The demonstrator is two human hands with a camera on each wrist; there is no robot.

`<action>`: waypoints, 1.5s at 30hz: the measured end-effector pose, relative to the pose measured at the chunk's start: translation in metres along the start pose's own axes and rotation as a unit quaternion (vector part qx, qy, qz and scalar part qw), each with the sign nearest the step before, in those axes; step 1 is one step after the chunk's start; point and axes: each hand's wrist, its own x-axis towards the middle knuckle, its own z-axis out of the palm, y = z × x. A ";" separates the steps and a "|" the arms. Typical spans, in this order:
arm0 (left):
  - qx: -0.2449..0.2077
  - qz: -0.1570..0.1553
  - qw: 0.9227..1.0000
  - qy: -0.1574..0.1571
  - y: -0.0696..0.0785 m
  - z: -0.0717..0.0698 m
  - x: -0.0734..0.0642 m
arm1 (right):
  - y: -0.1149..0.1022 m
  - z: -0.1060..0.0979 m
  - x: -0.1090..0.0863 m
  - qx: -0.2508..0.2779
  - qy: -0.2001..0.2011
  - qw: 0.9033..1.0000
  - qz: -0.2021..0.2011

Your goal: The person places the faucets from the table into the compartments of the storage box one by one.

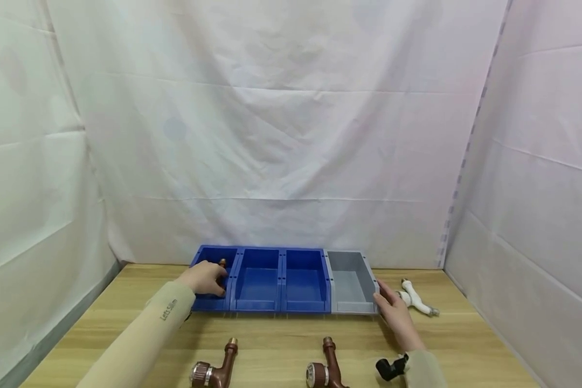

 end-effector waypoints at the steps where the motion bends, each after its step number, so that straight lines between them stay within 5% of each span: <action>1: 0.000 0.004 1.000 0.000 -0.001 0.000 -0.001 | 0.001 0.001 0.001 -0.001 0.003 1.000 0.001; 11: -0.006 0.001 1.000 0.000 -0.006 -0.002 -0.010 | 0.004 0.009 0.004 -0.005 0.008 1.000 0.008; 45: -0.010 0.001 1.000 0.013 -0.008 0.014 -0.006 | 0.003 0.009 -0.001 -0.014 0.021 1.000 0.003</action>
